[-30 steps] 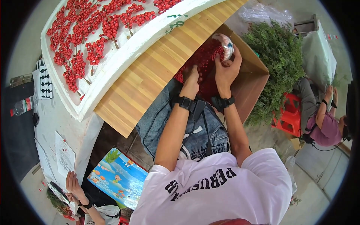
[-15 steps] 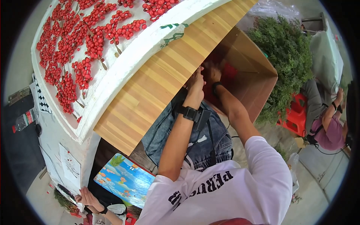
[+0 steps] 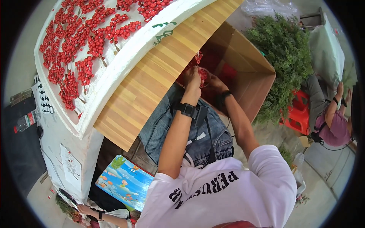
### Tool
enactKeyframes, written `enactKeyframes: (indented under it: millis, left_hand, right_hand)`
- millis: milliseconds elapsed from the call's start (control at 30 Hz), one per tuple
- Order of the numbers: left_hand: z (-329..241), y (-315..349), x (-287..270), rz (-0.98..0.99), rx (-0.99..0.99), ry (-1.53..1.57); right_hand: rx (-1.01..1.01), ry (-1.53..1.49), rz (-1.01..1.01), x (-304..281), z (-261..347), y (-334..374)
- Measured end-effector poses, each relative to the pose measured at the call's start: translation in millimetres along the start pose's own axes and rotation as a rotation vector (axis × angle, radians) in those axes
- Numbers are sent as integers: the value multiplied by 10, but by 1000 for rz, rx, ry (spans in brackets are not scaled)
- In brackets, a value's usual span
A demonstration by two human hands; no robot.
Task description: The recorder is assembling small red berry clusters onto stems and placing them into a box.
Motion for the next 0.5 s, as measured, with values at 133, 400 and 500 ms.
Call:
enactKeyframes:
  millis: [133,400,500]
  left_hand:
    - [60,180,227,92,-9,-15]
    - [216,229,183,118,-14,-50]
    - [256,212,167,127,-24,-41]
  right_hand:
    - [-344,-23,-315,145,744,931]
    - [-784,390,-830,1032,1435,1703]
    - [-875,654,-921,1254,1604,1764]
Point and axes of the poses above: each hand's wrist, its own y-axis away from the middle knuckle, its own x-axis out of the palm, z = x × y, the point moved 3 cm from there along -y, towards the middle knuckle, and after that the axes turned 8 degrees about z, right-handed, at the moved point
